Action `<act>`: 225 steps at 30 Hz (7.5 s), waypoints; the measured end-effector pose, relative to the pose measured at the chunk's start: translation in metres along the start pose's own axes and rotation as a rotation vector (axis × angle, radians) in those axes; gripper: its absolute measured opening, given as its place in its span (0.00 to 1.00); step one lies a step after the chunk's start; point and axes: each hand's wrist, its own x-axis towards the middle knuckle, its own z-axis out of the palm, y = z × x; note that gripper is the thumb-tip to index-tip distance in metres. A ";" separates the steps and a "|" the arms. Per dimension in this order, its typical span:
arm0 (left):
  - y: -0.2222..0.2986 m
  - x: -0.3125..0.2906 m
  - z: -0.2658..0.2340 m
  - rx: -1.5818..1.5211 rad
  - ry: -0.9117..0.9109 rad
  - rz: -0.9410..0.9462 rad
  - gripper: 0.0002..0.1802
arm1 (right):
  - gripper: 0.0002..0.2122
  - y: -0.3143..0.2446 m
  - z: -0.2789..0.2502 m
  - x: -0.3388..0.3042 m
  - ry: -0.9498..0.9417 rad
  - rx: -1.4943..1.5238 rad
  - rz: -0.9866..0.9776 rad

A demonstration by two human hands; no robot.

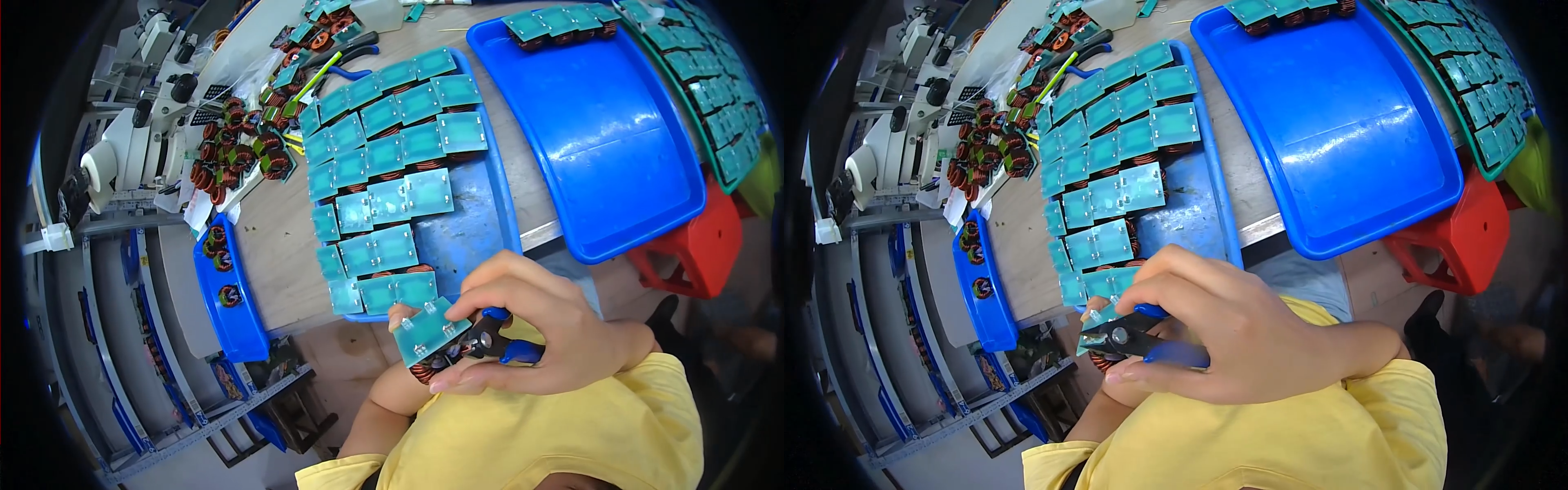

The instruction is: Trimming excess material or wires from electronic components using side cutters at a workbench.

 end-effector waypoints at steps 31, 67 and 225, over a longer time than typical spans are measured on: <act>-0.019 0.038 0.079 1.162 0.206 0.531 0.37 | 0.14 0.024 -0.026 -0.018 0.266 0.094 0.222; -0.011 0.028 0.077 0.932 0.159 0.371 0.46 | 0.16 0.019 -0.026 -0.015 0.188 0.063 0.138; 0.003 0.015 0.070 0.633 -0.223 0.377 0.47 | 0.24 0.020 -0.013 0.004 0.117 -0.068 0.061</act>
